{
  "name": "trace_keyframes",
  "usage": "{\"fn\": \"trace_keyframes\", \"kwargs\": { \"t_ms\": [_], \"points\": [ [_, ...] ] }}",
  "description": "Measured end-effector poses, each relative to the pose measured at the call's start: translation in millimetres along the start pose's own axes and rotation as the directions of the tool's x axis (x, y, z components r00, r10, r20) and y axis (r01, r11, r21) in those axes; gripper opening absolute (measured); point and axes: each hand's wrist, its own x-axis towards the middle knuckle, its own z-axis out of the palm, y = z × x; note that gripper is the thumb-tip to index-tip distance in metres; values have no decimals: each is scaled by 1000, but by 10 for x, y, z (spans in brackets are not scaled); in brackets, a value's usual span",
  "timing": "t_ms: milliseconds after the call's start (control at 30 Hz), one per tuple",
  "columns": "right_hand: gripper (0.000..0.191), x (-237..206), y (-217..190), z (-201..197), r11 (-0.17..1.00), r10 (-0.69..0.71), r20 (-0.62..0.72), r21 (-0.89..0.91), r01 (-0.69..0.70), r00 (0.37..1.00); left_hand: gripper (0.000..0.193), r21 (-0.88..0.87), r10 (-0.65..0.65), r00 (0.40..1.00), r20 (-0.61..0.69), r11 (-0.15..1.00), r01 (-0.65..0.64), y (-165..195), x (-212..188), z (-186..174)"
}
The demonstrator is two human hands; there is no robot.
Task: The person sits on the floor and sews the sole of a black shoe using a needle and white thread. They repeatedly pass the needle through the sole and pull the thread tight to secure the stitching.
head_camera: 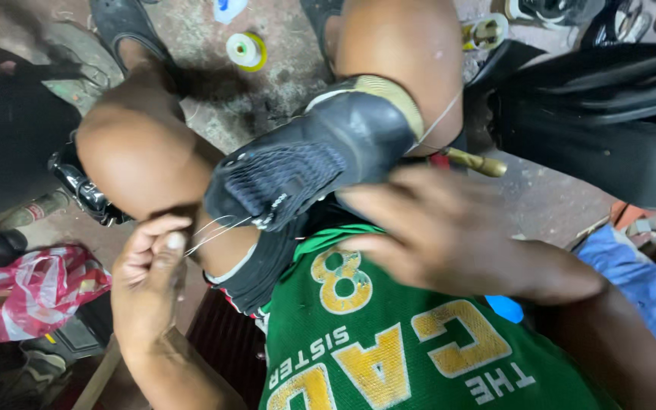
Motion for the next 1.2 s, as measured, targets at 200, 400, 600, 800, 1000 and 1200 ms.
{"fn": "trace_keyframes", "kwargs": {
  "t_ms": [200, 400, 600, 800, 1000, 1200],
  "points": [
    [62, 521, -259, 882, 994, -107, 42, 4, 107, 993, 15, -123, -106, 983, -151, 989, 88, -451, -131, -491],
    [39, 663, -349, 839, 990, -95, -4, 100, 95, 995, 14, 631, 372, 791, -486, 775, 23, -307, -303, -641],
    [39, 629, -399, 750, 956, 133, 90, 253, -152, 987, 22, 586, 551, 832, 64, 654, -478, 305, -156, 146],
    [40, 614, -431, 734, 927, 200, 97, 302, -220, 975, 16, 471, 449, 850, 276, 707, -527, 310, 180, 401],
    [41, 616, -316, 594, 953, 118, 65, 274, -131, 991, 8, 322, 382, 892, 243, 836, -445, 274, 130, 346],
    [37, 535, -125, 531, 946, 7, 57, 324, -25, 998, 12, -602, 456, 844, 284, 770, -213, -87, 22, 247]
  ]
}}
